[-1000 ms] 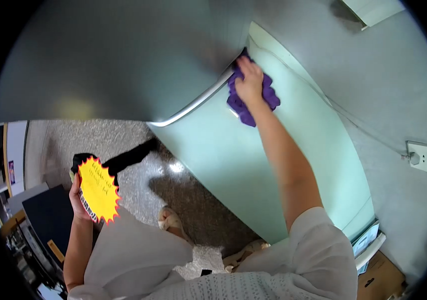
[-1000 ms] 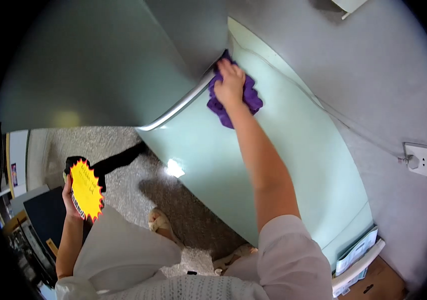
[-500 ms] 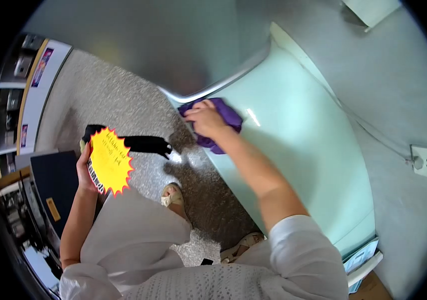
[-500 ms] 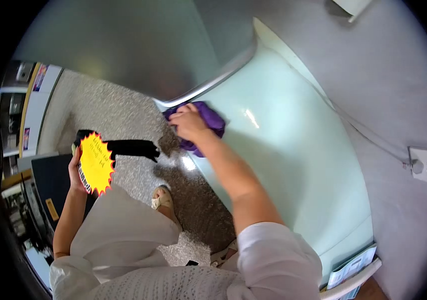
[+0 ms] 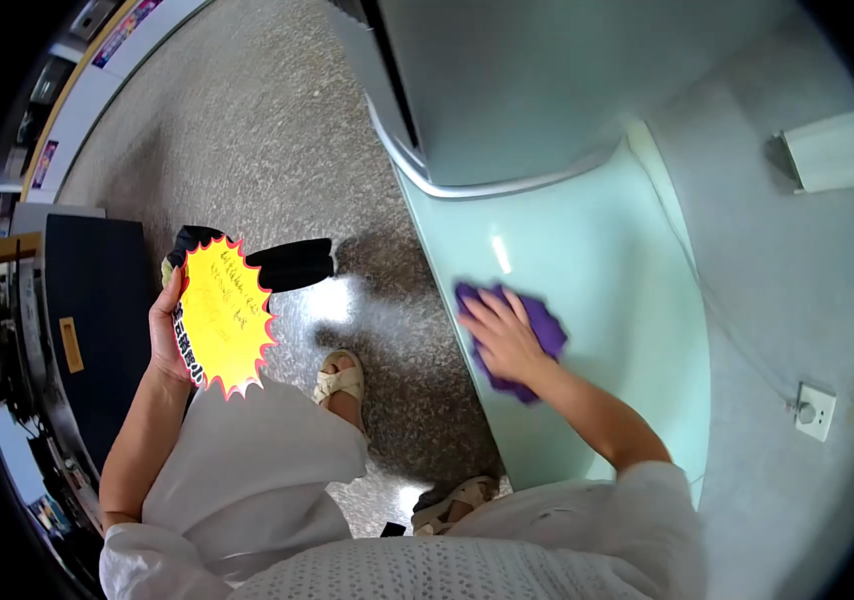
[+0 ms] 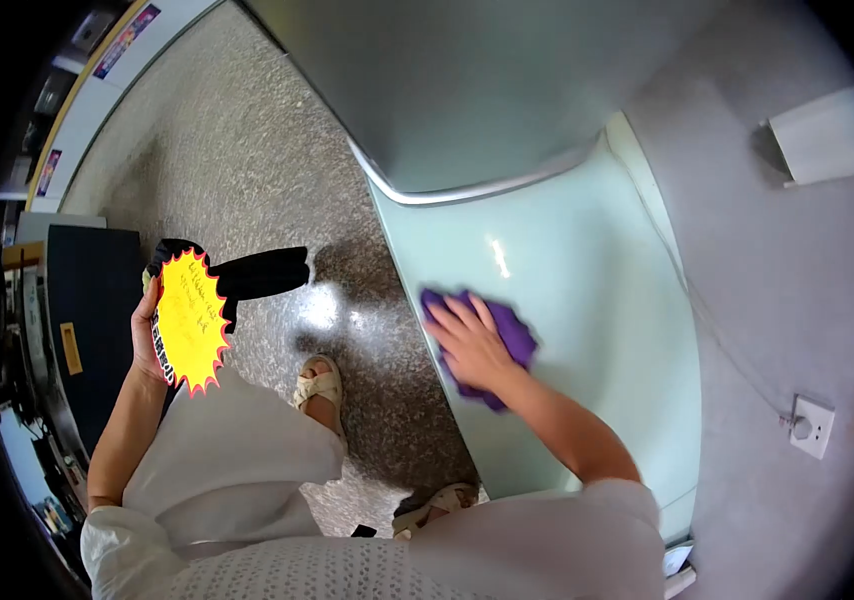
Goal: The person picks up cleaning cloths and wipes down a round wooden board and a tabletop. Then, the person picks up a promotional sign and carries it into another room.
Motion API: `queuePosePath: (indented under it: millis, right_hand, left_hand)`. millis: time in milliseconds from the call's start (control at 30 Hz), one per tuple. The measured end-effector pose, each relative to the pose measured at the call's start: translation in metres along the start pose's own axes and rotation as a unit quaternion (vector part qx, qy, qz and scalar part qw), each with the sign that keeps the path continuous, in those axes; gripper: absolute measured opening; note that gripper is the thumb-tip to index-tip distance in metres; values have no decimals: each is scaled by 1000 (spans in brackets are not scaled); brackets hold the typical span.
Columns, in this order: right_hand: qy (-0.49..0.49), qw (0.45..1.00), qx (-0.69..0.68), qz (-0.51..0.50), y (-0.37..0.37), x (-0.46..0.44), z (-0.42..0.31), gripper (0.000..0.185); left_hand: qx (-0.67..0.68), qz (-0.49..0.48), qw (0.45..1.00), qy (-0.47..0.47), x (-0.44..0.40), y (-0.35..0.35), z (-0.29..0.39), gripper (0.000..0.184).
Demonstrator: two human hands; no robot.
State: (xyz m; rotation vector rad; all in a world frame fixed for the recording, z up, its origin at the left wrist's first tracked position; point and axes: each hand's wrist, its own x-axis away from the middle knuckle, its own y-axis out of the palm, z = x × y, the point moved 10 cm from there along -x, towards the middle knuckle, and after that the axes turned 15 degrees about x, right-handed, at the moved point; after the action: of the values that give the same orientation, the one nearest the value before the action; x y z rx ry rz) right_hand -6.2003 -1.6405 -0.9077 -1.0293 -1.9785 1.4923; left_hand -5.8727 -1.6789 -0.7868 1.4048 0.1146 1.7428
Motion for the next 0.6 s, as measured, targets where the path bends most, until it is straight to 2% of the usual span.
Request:
queuePosePath:
  millis: [100,167,200,233,300,367,433,467,500,533,567,600]
  right_hand:
    - [12,992,19,122,15,-125,11,38]
    - [18,990,2,139,20,-170,4,24]
    - [12,986,36,164,20,-176,-3,14]
    - [-3,990,15,140,26,-177,-5,10]
    - [-17,994,-27,109,29,-154,-17,9]
    - [13,991,-78,107,24,-110,-28,9]
    - [100,982,-136,81,18,-60,-33,17]
    - [257,933,-251,-36,39,-37,-16,19]
    - [408,831,-348,-150,60,1,-11,22]
    - [517,609,-594,-99,82,32,-8,23]
    - [594,273,-757,-18,63,39,-37,27]
    - [552,263,-791,24,26,27,-50,27]
  left_hand:
    - [15,-14,1000,12,-1,0,0,53]
    - [16,-50,998,36,6,7,12,53]
    - [42,-64,996,35,5,7,17,53]
    - [51,-127,991,1,5,12,16,51]
    - [105,-111,988,-3,-1,7,14,55]
    - [116,-101,988,-11,1,3,9,54]
    - [186,-76,980,12,4,-9,10,49]
    - [206,-75,976,8,7,-12,9,45]
    - [229,-77,970,2,13,-12,5,45]
    - [249,-67,966,2,18,-10,3,46]
    - [265,-62,962,2,30,-7,0,46]
    - [278,-68,958,9,49,-10,-5,47]
